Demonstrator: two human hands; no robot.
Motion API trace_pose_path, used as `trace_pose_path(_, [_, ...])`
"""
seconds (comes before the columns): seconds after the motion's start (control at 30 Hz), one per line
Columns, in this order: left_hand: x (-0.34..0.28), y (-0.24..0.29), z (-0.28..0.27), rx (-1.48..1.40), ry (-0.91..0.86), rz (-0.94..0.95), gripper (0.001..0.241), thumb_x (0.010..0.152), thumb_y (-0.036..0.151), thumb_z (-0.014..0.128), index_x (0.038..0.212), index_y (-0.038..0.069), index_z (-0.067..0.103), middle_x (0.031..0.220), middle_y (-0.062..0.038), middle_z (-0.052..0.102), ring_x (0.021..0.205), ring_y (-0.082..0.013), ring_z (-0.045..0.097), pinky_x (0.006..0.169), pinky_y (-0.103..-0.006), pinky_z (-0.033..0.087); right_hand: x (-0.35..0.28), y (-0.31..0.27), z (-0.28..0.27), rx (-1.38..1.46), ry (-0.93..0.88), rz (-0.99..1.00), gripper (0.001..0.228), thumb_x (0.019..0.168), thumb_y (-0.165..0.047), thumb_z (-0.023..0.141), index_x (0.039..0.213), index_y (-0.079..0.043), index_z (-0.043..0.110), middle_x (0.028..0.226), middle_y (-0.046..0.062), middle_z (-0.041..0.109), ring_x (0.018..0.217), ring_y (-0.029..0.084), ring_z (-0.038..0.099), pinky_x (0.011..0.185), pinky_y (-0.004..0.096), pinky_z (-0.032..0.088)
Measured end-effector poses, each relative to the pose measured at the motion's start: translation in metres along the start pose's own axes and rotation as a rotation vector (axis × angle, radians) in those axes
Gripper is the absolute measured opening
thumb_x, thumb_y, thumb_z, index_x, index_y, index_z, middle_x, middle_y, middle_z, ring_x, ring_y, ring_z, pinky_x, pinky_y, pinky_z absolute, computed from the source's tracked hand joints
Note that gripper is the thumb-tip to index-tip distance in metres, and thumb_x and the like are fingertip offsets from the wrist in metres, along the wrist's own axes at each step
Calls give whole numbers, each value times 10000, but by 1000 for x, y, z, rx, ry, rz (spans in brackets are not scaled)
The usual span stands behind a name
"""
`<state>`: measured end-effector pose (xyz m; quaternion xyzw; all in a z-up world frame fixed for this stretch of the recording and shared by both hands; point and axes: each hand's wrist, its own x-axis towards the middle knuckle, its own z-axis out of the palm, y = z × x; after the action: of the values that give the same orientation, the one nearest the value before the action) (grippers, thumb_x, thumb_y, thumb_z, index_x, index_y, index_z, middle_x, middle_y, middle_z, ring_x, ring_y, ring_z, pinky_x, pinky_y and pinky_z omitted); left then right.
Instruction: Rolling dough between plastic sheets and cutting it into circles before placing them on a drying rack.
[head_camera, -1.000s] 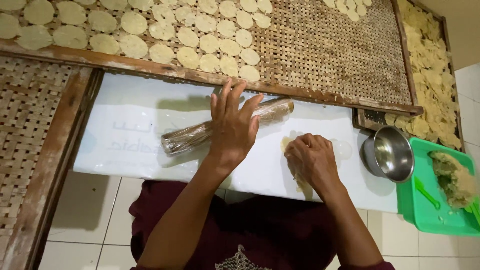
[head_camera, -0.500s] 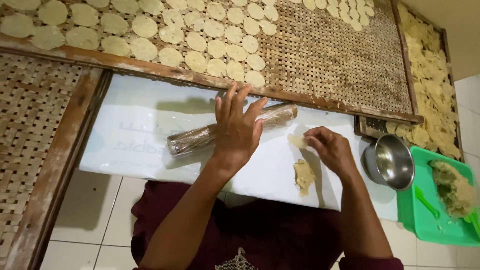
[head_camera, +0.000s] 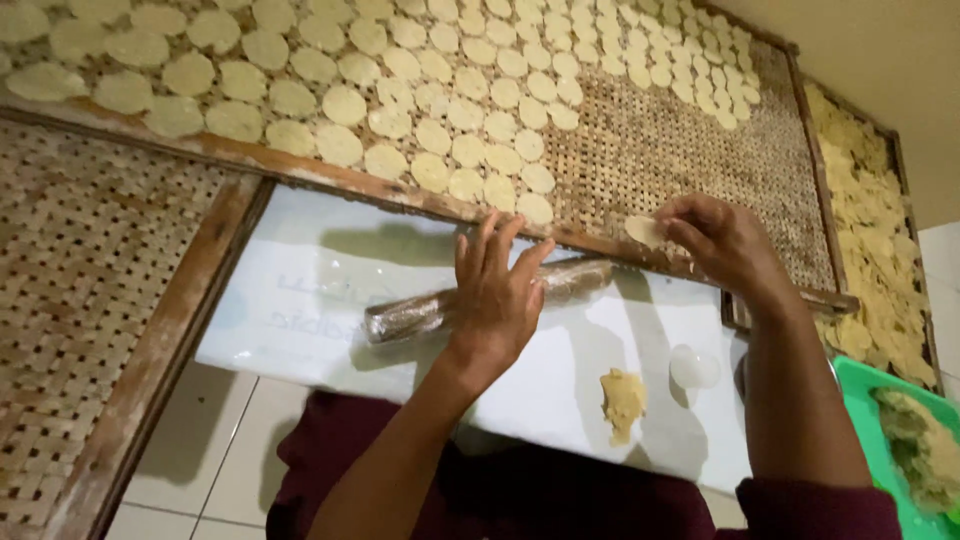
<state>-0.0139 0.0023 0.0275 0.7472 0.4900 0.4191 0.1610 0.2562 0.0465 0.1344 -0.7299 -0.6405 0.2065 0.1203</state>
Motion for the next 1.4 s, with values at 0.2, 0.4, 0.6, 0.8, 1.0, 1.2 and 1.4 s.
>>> trace_pose_path(0.2, [-3,-7,13,-12,-26,-24,529,834,158,758,1343,198,620,1484,-154,453,1488,-431,303,1122,-689,265,64,-25,24,-244,-165,-208,159,928,-231,721,1071,-177,766,933,148,794,972,409,734,879,519,532])
trace_pose_path(0.4, [-2,1,3,-6,-47,-18,515,836,164,753,1332,177,617,1445,-166,471,1476,-430,324,1118,-679,282,125,-36,39,-287,-238,-255,128,952,-172,676,1030,-129,768,910,154,783,911,391,737,874,491,541])
trace_pose_path(0.6, [-4,5,-1,-44,-57,-30,482,850,151,738,1318,170,624,1433,-179,481,1483,-447,314,1127,-688,260,180,-14,62,-227,-150,-346,105,927,-192,719,1008,-145,768,938,123,750,934,338,724,889,459,532])
trace_pose_path(0.8, [-4,9,-2,-125,-72,-31,450,822,78,727,1264,82,642,1422,-218,431,1472,-463,259,1146,-741,173,187,-45,69,-237,-102,-237,141,946,-168,728,1068,-110,767,907,90,770,711,208,708,631,347,567])
trace_pose_path(1.0, [-3,10,-9,-150,-92,-12,431,845,81,692,1272,58,642,1423,-235,427,1461,-472,267,1152,-725,156,182,-56,76,-144,-87,-195,106,933,-175,734,1002,-113,785,802,43,762,656,164,675,617,322,537])
trace_pose_path(1.2, [-4,8,-1,-127,-109,-23,398,842,32,642,1237,68,669,1419,-231,429,1460,-459,263,1142,-721,158,189,-46,82,-212,-45,-277,174,904,-66,681,1029,-106,796,863,75,775,663,197,688,594,349,547])
trace_pose_path(1.4, [-4,12,-6,-181,-78,-48,371,851,-18,610,1206,46,691,1408,-218,452,1455,-462,290,1164,-713,161,178,-68,80,-248,-69,-164,217,897,-65,658,1030,-161,801,900,76,783,637,165,673,469,276,529])
